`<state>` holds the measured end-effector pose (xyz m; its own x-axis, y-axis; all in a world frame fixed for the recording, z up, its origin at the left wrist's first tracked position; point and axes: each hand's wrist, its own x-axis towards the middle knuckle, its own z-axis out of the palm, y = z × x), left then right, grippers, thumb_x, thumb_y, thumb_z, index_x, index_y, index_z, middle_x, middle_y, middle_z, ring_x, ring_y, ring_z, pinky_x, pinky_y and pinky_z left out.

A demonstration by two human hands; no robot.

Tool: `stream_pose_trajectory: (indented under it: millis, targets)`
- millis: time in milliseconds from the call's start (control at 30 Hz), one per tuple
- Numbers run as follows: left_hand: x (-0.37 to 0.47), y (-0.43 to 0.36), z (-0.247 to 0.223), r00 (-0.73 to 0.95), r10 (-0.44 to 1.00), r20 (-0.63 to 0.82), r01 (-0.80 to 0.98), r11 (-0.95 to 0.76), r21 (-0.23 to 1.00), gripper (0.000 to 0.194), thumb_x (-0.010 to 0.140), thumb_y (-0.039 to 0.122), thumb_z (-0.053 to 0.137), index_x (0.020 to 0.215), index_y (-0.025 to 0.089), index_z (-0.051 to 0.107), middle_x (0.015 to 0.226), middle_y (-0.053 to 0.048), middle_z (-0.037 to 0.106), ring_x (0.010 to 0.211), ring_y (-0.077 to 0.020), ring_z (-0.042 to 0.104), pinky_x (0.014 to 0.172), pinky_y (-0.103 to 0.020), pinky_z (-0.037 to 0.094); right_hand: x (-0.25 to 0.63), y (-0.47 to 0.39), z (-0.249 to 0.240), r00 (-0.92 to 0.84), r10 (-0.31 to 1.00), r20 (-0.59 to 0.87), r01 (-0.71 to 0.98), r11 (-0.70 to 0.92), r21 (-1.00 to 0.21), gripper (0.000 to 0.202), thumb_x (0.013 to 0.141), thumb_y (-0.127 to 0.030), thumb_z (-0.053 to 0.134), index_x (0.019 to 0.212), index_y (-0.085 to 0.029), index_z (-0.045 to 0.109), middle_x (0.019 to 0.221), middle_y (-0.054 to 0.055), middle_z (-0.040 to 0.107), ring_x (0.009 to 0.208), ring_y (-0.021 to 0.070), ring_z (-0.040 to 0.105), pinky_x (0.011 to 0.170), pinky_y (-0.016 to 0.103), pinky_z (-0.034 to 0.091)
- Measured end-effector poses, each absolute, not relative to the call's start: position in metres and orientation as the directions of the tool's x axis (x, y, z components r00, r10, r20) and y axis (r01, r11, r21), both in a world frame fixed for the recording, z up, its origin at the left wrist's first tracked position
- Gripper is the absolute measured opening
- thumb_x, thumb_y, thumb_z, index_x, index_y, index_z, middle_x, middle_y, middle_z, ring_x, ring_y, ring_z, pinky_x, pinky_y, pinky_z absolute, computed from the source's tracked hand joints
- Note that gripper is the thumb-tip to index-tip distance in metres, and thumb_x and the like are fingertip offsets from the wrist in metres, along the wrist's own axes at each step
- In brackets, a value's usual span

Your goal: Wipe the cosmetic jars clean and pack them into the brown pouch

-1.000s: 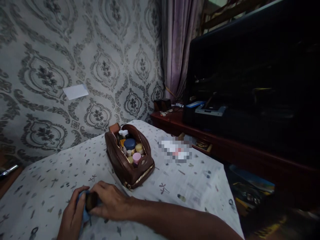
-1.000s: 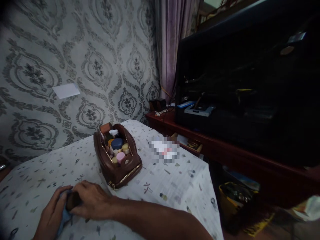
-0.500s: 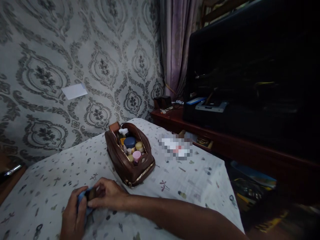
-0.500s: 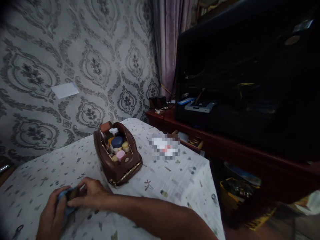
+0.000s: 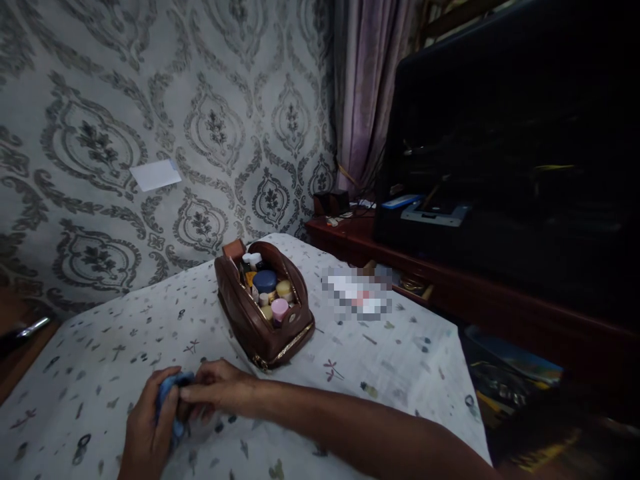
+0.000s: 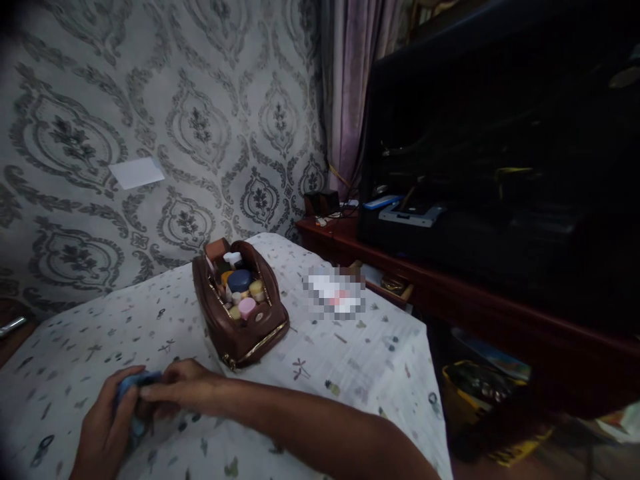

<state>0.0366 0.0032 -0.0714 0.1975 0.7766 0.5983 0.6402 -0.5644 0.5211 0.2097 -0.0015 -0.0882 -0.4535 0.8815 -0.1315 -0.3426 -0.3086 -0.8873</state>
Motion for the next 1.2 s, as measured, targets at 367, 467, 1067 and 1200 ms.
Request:
stream_pose_trajectory:
  millis: [367,467,1067,1200]
  targets:
    - [0.027,0.003,-0.064,0.111,0.845,0.523,0.691,-0.444,0.571,0.044,0.089,0.062,0.048,0.098,0.021,0.066,0.085,-0.003,0.074,0.071,-0.0207,0.070,0.061,-0.028,0.055,0.214,-0.003,-0.081,-0.574,0.807,-0.140,-0.294,-0.363,-0.884,0.065,0.027,-0.048,0.097,0.074,-0.017,0.063,0.066,-0.006,0.063,0.059,0.0099,0.059,0.058,0.022,0.044]
    - [0.034,-0.001,-0.055,0.030,0.849,0.528,0.692,-0.399,0.602,0.046,0.087,0.064,0.049,0.097,0.021,0.064,0.091,-0.005,0.073,0.081,-0.0235,0.069,0.070,-0.032,0.055,0.214,-0.005,-0.081,-0.572,0.811,-0.125,-0.278,-0.335,-0.901,0.061,0.032,-0.041,0.098,0.081,-0.018,0.069,0.071,-0.007,0.065,0.062,0.0084,0.057,0.061,0.021,0.042]
    - [0.047,-0.004,-0.075,0.350,0.657,0.668,0.587,-0.710,0.390,0.046,0.090,0.050,0.057,0.127,0.023,0.054,0.119,-0.008,0.064,0.108,-0.0267,0.064,0.092,-0.038,0.053,0.221,-0.002,-0.069,-0.325,0.936,-0.137,-0.431,-0.275,-0.859,0.065,0.031,-0.062,0.094,0.067,-0.017,0.064,0.060,-0.006,0.060,0.057,0.0083,0.052,0.059,0.023,0.040]
    - [0.046,-0.006,-0.066,0.370,0.633,0.679,0.571,-0.732,0.372,0.028,0.094,0.040,0.056,0.116,0.022,0.058,0.104,-0.005,0.067,0.093,-0.0211,0.066,0.081,-0.031,0.054,0.224,-0.003,-0.071,-0.382,0.919,-0.092,-0.334,-0.231,-0.914,0.064,0.053,-0.075,0.081,0.073,-0.015,0.070,0.063,-0.003,0.061,0.059,0.0099,0.052,0.055,0.023,0.035]
